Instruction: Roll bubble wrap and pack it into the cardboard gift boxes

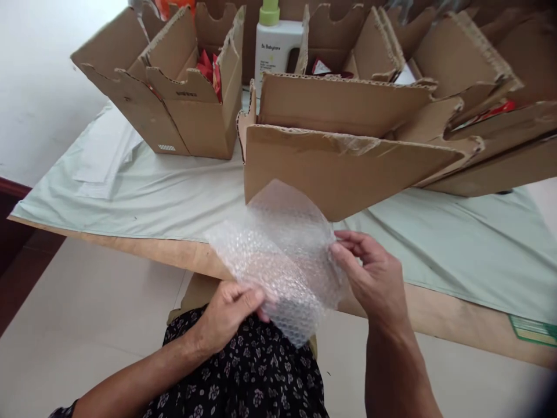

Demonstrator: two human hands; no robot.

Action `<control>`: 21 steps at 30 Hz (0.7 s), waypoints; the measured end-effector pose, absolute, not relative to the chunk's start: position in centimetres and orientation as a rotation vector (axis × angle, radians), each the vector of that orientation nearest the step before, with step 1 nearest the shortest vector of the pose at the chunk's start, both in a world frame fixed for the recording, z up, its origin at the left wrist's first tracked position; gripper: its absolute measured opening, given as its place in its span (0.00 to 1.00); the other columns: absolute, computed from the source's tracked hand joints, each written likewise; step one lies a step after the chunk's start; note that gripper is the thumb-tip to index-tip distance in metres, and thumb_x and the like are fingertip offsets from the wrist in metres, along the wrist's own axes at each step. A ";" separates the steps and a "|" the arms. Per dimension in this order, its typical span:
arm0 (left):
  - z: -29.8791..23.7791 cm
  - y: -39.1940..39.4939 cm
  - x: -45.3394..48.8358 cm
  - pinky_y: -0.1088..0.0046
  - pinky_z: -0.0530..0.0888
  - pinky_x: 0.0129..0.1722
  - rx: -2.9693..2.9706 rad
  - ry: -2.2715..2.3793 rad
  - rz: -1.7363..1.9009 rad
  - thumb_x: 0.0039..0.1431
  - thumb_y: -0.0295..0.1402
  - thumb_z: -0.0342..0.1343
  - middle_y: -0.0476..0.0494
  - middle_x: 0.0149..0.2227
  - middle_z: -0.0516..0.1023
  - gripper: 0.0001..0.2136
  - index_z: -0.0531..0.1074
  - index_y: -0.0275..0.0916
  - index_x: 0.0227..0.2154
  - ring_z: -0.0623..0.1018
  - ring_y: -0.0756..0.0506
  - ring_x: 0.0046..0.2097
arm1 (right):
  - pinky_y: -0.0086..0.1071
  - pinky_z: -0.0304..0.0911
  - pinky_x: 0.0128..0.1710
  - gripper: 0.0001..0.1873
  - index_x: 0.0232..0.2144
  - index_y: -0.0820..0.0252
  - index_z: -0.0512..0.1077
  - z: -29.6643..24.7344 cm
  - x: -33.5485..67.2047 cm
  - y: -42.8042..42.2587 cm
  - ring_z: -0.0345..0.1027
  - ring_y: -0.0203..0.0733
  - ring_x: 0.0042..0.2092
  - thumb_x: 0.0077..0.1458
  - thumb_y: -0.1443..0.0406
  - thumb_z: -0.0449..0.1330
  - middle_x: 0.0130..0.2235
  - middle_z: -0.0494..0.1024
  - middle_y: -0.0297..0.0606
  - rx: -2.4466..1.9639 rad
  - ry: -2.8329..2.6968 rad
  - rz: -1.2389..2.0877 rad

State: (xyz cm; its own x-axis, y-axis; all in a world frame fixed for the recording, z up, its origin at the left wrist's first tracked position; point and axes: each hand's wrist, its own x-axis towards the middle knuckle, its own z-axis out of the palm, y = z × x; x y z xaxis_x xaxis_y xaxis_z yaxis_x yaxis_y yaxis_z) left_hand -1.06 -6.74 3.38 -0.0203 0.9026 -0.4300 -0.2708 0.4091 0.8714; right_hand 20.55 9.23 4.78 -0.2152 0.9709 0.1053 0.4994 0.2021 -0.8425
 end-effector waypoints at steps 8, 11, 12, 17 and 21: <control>8.3 -6.2 -3.9 0.62 0.80 0.48 1.188 0.829 0.391 0.62 0.39 0.63 0.40 0.50 0.85 0.17 0.81 0.49 0.54 0.84 0.39 0.47 | 0.47 0.73 0.51 0.12 0.46 0.55 0.79 3.9 24.4 8.7 0.78 0.49 0.49 0.64 0.57 0.63 0.48 0.83 0.42 -1.402 -1.701 0.452; 9.8 -5.3 -6.5 0.58 0.81 0.52 1.405 1.109 0.581 0.67 0.37 0.59 0.44 0.51 0.85 0.16 0.80 0.55 0.54 0.84 0.39 0.51 | 0.48 0.71 0.56 0.13 0.51 0.52 0.77 3.6 26.4 6.0 0.76 0.49 0.54 0.64 0.64 0.63 0.52 0.82 0.41 -1.254 -1.913 0.443; 9.7 -5.1 -7.2 0.56 0.80 0.55 1.540 1.248 0.634 0.67 0.36 0.58 0.44 0.54 0.84 0.17 0.79 0.56 0.56 0.83 0.38 0.54 | 0.48 0.71 0.58 0.18 0.55 0.52 0.75 3.4 26.8 5.0 0.75 0.49 0.56 0.64 0.67 0.63 0.54 0.81 0.42 -1.185 -2.019 0.436; 6.4 -4.7 -8.7 0.41 0.63 0.71 2.283 1.485 0.367 0.59 0.39 0.67 0.39 0.72 0.63 0.35 0.64 0.48 0.69 0.61 0.30 0.74 | 0.53 0.62 0.63 0.32 0.67 0.56 0.65 1.5 27.6 0.9 0.56 0.59 0.72 0.62 0.76 0.57 0.69 0.66 0.52 -1.089 -2.492 0.134; 3.9 -5.0 -9.1 0.40 0.50 0.74 2.503 1.432 0.084 0.56 0.36 0.69 0.35 0.75 0.55 0.43 0.56 0.43 0.72 0.55 0.29 0.76 | 0.51 0.58 0.67 0.31 0.64 0.53 0.69 -0.1 26.6 0.1 0.52 0.57 0.74 0.60 0.77 0.59 0.72 0.61 0.49 -1.052 -2.573 0.021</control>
State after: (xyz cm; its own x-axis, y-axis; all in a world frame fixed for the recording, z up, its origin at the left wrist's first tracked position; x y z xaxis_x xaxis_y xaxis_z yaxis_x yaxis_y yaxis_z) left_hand -9.05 -5.03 3.90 0.5135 0.8547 -0.0762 0.8399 -0.4825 0.2487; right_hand 26.64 0.08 -0.10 -0.6581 0.6808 0.3216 0.6754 0.7226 -0.1476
